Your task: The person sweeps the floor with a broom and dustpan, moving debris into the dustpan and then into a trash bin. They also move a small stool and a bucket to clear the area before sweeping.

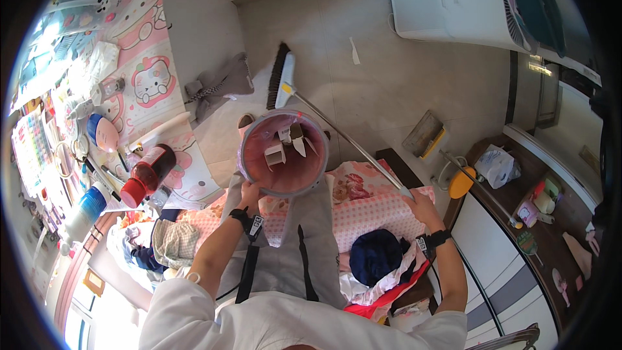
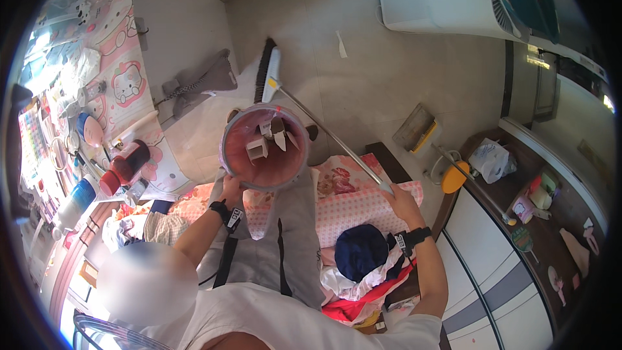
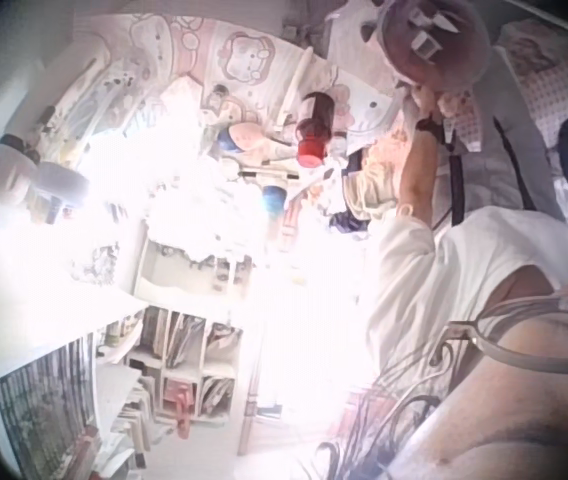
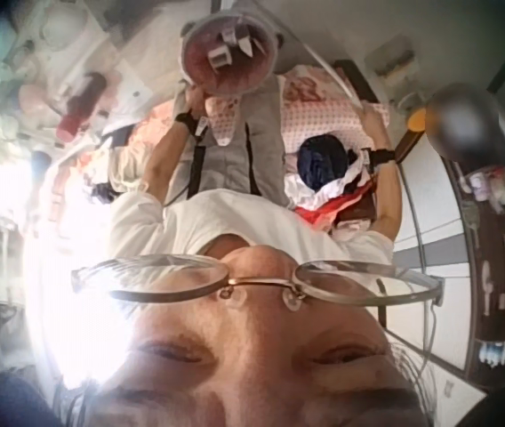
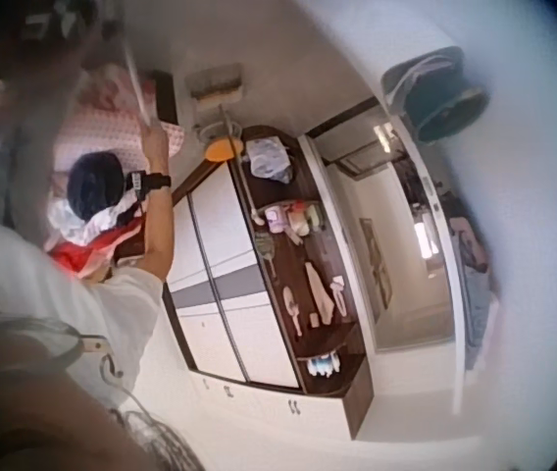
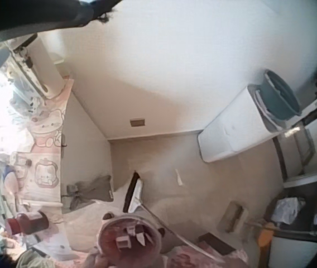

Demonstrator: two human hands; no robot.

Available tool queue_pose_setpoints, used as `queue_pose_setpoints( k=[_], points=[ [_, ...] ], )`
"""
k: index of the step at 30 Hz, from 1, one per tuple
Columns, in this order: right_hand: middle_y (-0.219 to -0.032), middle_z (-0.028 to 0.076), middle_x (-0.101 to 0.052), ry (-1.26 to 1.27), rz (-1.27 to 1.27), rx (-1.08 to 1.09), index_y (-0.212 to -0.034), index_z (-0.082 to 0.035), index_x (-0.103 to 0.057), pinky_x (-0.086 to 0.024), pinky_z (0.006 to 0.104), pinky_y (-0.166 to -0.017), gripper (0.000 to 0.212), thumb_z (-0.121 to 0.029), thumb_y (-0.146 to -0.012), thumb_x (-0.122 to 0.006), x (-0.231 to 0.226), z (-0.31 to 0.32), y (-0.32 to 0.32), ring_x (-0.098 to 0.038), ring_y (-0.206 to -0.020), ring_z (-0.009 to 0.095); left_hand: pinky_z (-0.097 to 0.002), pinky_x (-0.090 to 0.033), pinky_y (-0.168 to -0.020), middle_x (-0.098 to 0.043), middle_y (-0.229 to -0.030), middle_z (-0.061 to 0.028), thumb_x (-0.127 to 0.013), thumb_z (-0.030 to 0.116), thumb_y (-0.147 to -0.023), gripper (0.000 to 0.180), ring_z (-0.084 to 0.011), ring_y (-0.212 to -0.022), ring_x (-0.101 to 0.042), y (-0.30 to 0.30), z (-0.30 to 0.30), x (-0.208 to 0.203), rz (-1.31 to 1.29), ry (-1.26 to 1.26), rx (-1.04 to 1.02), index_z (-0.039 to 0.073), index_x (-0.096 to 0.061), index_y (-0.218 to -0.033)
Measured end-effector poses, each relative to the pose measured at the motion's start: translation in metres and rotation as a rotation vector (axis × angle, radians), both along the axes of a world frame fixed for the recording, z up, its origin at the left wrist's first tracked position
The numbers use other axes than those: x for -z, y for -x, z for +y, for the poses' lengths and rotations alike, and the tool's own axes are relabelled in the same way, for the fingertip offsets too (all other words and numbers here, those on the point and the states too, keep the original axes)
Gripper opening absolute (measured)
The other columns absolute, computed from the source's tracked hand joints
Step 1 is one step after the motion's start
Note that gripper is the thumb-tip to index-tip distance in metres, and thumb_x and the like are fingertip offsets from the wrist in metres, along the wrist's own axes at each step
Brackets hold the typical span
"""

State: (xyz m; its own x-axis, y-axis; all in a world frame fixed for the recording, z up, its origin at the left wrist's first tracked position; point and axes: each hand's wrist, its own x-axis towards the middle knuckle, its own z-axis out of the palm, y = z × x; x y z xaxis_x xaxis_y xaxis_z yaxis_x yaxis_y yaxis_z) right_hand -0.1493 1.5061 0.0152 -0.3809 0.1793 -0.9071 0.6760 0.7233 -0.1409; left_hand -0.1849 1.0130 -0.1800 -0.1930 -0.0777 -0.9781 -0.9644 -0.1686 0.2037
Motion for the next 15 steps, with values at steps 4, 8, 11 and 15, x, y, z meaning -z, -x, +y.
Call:
queue_pose_setpoints(
  k=[4,8,11,15],
  points=[
    [-0.089,0.027,-0.059,-0.110,-0.056,0.204,-0.099,0.001,-0.055,-0.044,0.0463,-0.072,0.039,-0.036,-0.088,-0.051,-0.030,0.022,-0.069,-0.055,-0.088,0.044,-0.0336,-0.054,-0.061,-0.058,-0.080,-0.0101,-0.054,0.001,-0.075,0.016,-0.0220,-0.067,-0.059,0.006,0.015,0.004,-0.011,0.001,0.010,0.000,-0.052,-0.091],
    [-0.087,0.028,-0.059,-0.208,-0.043,0.359,-0.095,0.003,-0.055,-0.045,0.0443,-0.070,0.037,-0.033,-0.088,-0.051,-0.060,0.042,-0.121,-0.056,-0.087,0.044,-0.0315,-0.052,-0.053,-0.057,-0.074,-0.0096,-0.055,0.001,-0.074,0.012,-0.0208,-0.061,-0.058,0.012,0.030,0.007,0.015,-0.031,0.007,0.001,-0.053,-0.086],
    [-0.085,0.028,-0.059,-0.338,-0.002,0.270,-0.098,0.003,-0.055,-0.045,0.0434,-0.070,0.035,-0.031,-0.088,-0.052,-0.078,0.042,-0.158,-0.057,-0.082,0.044,-0.0304,-0.048,-0.046,-0.057,-0.071,-0.0094,-0.055,0.000,-0.073,0.010,-0.0204,-0.058,-0.058,0.017,0.036,0.008,0.012,-0.011,0.039,0.001,-0.053,-0.083],
    [-0.074,0.016,-0.059,-0.239,0.046,0.556,-0.102,0.000,-0.057,-0.044,0.0355,-0.051,0.032,-0.028,-0.088,-0.054,-0.099,0.018,-0.178,-0.057,-0.058,0.028,-0.0301,-0.047,-0.045,-0.058,-0.072,-0.0095,-0.055,-0.001,-0.073,0.012,-0.0208,-0.058,-0.059,0.026,0.039,0.010,0.032,-0.027,0.058,0.001,-0.053,-0.084]
  ],
)
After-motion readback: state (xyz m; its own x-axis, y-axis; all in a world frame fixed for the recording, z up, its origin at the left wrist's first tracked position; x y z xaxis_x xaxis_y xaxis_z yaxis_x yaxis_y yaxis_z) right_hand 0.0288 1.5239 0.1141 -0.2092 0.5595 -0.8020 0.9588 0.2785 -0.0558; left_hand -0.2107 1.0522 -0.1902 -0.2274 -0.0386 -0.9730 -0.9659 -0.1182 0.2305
